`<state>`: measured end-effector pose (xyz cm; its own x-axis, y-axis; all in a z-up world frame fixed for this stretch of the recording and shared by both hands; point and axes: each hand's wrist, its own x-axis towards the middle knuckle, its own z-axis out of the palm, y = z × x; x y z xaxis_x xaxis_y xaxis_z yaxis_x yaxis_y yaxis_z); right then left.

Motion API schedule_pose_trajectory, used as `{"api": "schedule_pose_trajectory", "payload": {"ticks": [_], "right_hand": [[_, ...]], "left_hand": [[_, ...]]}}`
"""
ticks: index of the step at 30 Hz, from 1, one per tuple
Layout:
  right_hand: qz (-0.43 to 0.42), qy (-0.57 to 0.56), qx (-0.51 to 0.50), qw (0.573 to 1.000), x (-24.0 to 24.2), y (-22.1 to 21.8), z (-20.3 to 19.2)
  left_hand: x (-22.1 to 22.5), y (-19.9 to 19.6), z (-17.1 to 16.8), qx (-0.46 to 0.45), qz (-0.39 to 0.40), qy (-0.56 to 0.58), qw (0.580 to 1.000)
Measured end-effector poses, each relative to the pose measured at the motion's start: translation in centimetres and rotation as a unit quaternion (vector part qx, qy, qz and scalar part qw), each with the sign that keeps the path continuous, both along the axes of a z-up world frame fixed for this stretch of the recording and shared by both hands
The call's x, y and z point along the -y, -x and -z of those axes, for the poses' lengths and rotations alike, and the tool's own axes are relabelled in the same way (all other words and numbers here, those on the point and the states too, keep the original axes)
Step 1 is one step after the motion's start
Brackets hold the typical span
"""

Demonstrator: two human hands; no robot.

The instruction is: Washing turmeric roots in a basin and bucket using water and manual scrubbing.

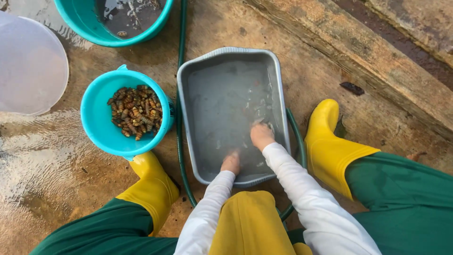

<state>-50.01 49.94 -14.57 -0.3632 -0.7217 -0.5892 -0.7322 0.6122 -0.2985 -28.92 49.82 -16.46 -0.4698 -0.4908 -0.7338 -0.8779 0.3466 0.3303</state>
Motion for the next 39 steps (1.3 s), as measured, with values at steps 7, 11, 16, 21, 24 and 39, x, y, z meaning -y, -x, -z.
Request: {"api": "schedule_pose_trajectory", "payload": {"ticks": [7,11,16,21,24,39], "right_hand": [[-0.109,-0.116,0.042,0.986,-4.0,-3.7,-3.6],[-0.072,-0.079,0.076,0.991,-3.6,-4.2,-7.0],[-0.063,-0.066,0.095,0.991,-2.8,-3.2,-8.9],[0.01,0.026,0.104,0.994,2.3,-3.7,-17.3],[0.032,0.278,0.154,0.948,7.0,-6.2,-23.1],[0.17,0.433,0.126,0.876,11.5,-2.5,-15.5]], "left_hand": [[2.0,1.6,-7.6,-0.063,-0.035,0.047,0.996],[1.8,1.4,-7.5,-0.11,-0.06,0.049,0.991],[2.8,1.1,-8.4,-0.156,-0.071,0.074,0.982],[10.0,2.8,-21.0,-0.151,-0.277,0.074,0.946],[16.5,1.4,-26.1,-0.211,-0.247,0.303,0.896],[19.9,1.5,-31.3,-0.331,-0.227,0.377,0.835]]}}
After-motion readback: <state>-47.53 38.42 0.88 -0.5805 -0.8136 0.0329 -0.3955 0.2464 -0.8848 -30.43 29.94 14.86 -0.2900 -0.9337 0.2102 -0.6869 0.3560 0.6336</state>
